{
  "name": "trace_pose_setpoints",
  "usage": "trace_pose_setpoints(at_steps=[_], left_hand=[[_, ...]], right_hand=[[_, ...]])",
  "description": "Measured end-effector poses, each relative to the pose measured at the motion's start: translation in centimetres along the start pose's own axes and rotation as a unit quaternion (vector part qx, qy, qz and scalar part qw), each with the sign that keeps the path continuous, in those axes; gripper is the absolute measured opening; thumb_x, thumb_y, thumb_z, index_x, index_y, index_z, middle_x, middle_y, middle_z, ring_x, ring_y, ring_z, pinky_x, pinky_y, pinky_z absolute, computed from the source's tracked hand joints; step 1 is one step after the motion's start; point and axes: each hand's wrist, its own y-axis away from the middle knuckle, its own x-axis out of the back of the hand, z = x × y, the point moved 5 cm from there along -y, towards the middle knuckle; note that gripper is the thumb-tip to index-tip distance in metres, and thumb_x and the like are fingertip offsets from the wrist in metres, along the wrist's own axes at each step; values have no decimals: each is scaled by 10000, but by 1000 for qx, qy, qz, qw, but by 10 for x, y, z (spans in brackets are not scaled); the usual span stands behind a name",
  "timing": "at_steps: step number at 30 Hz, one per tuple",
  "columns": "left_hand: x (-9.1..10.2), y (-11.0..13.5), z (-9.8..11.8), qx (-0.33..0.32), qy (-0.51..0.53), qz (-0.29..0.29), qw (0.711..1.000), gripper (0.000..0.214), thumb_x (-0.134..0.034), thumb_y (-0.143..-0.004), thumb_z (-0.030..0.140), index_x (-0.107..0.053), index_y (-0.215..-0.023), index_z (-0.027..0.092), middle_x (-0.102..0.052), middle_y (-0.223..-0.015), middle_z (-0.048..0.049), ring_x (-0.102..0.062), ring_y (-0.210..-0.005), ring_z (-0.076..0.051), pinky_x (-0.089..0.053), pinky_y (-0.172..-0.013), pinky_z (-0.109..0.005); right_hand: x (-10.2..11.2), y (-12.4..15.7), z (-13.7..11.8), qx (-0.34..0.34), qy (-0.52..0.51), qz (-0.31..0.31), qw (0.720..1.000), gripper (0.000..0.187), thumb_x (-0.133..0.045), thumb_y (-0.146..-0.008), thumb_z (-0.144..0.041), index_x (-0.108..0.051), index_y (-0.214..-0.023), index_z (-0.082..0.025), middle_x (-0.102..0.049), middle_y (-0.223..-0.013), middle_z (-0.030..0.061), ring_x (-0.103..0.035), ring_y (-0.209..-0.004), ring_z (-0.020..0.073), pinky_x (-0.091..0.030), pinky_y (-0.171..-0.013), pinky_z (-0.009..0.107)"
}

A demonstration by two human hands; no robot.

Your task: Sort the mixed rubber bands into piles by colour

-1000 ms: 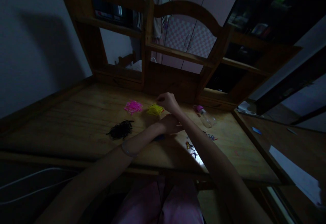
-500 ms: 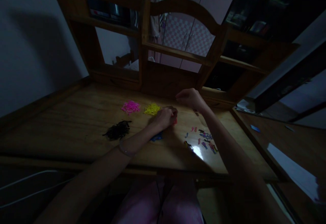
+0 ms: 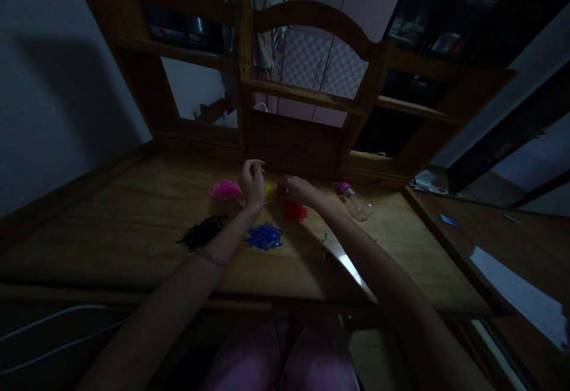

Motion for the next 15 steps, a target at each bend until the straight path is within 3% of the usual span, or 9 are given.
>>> trace_pose_setpoints(at_steps=[3,9,13,15], left_hand=[[1,5,6,-15,35,57,998,277,-337,-979,314,-581,-912,201,-596,-812,-21,-567,-756,-147,-422,-676,-225],[-3,5,6,-36,90,69,993,218,-428,-944,250,-606,-832,195,-581,-738,-7,-554,-694,-147,-403,-652,-240],[-7,6,3,-34,99,54,993,217,-447,-935,245,-620,-814,195,-579,-719,-3,-551,-677,-146,-391,-630,-243],[-9,8,4,-36,97,44,994,221,-452,-931,242,-623,-801,194,-575,-704,-1,-550,-668,-145,-388,-625,-243]], right_hand=[[-4,-1,5,2,9,-17,1000,227,-611,-761,-128,-709,-965,-140,-695,-997,104,-608,-840,174,-369,-650,219],[5,18,19,23,-4,-60,998,199,-550,-746,-91,-736,-795,-140,-683,-820,54,-596,-737,140,-384,-631,200],[27,38,25,29,-73,23,997,341,-471,-737,-22,-742,-903,-148,-676,-978,62,-611,-841,132,-429,-728,193],[27,43,22,34,-135,43,989,404,-452,-714,9,-734,-956,-149,-682,-1034,61,-623,-888,133,-448,-772,200]])
